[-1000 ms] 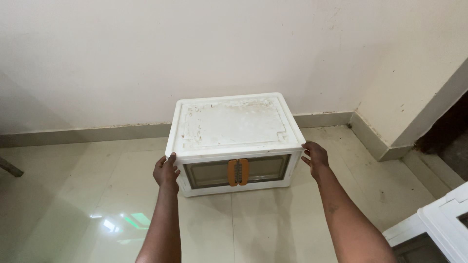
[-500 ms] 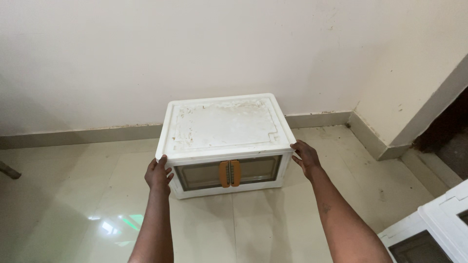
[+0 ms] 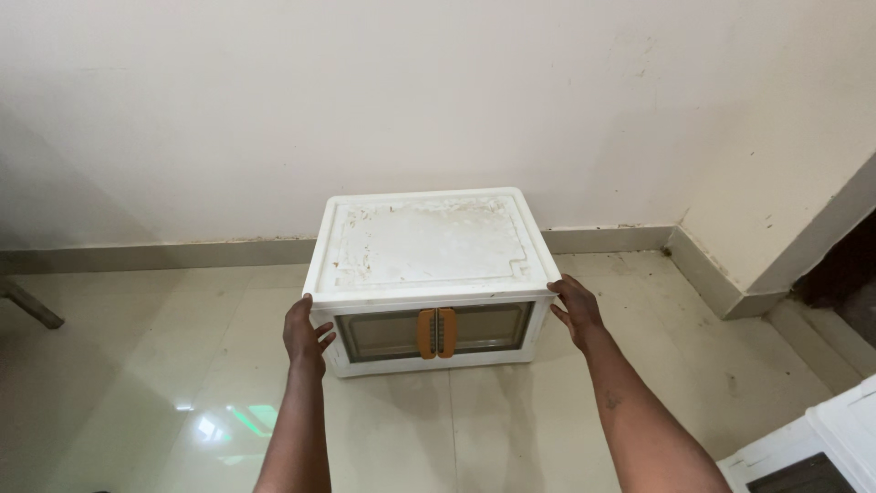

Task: The person removes the top white plastic storage box from a stack, places it on the floor, and disassembles it by removing the lid, a white frame, and the front panel. The person then folds the side panels inward to collapse the box.

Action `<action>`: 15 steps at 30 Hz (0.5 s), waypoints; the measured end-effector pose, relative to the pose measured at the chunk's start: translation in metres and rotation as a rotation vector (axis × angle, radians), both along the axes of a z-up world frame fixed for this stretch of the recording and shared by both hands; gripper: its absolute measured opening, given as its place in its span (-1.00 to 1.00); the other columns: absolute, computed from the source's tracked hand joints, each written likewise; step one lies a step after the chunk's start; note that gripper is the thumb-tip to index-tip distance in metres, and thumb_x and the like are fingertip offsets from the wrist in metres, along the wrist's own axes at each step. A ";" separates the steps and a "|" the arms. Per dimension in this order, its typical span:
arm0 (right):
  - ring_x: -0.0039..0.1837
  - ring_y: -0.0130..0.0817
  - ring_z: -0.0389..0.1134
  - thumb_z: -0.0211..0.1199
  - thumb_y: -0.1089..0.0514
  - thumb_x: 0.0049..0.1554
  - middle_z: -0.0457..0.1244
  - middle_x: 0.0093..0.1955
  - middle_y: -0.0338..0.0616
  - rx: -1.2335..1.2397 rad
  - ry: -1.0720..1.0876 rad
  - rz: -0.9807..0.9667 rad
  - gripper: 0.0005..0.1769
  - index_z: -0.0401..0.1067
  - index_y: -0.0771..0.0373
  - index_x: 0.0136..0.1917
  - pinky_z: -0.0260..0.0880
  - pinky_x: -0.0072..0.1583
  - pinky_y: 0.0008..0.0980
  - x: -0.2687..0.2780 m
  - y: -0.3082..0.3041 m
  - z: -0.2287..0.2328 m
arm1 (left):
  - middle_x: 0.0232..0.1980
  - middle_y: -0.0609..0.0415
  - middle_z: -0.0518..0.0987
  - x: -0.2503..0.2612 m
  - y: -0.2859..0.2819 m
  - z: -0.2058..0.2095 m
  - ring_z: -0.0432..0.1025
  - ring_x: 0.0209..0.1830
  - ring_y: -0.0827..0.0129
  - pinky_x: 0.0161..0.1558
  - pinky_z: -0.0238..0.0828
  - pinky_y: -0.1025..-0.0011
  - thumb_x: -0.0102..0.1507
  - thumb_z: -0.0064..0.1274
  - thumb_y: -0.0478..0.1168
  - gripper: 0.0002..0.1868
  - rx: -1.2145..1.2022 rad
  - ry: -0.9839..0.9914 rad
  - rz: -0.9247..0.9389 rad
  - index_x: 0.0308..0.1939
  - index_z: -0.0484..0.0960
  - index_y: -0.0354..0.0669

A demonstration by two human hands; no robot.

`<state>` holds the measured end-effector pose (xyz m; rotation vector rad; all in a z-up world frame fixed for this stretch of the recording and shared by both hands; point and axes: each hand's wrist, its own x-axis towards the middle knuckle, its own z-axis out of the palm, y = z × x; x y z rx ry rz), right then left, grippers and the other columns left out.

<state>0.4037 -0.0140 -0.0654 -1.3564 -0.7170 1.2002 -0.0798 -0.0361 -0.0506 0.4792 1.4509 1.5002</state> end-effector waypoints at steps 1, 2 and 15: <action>0.53 -0.21 0.12 0.33 0.06 0.01 0.17 0.47 -0.07 -0.015 -0.047 0.015 -0.09 0.13 0.20 0.58 0.16 0.47 -0.14 -0.001 0.000 0.004 | 0.41 -0.01 0.35 -0.002 -0.001 -0.002 0.42 0.02 0.15 -0.04 0.46 0.22 0.30 -0.01 0.16 -0.28 -0.004 0.032 -0.020 0.49 0.27 0.01; 0.50 -0.23 0.17 0.33 0.05 0.01 0.21 0.45 -0.07 -0.029 -0.092 0.030 -0.11 0.15 0.19 0.56 0.18 0.46 -0.15 -0.002 0.000 0.009 | 0.42 -0.01 0.33 -0.002 -0.002 -0.004 0.42 0.03 0.16 -0.02 0.47 0.21 0.30 -0.02 0.17 -0.24 -0.007 0.064 -0.040 0.52 0.21 0.03; 0.41 -0.21 0.22 0.27 -0.04 0.00 0.24 0.37 -0.11 -0.109 -0.358 0.119 -0.29 0.28 0.09 0.41 0.20 0.40 -0.17 -0.051 -0.008 0.029 | 0.40 -0.04 0.36 -0.034 0.003 -0.012 0.44 -0.07 0.19 -0.11 0.45 0.22 0.25 0.01 0.23 -0.11 0.020 0.050 -0.099 0.58 0.08 0.05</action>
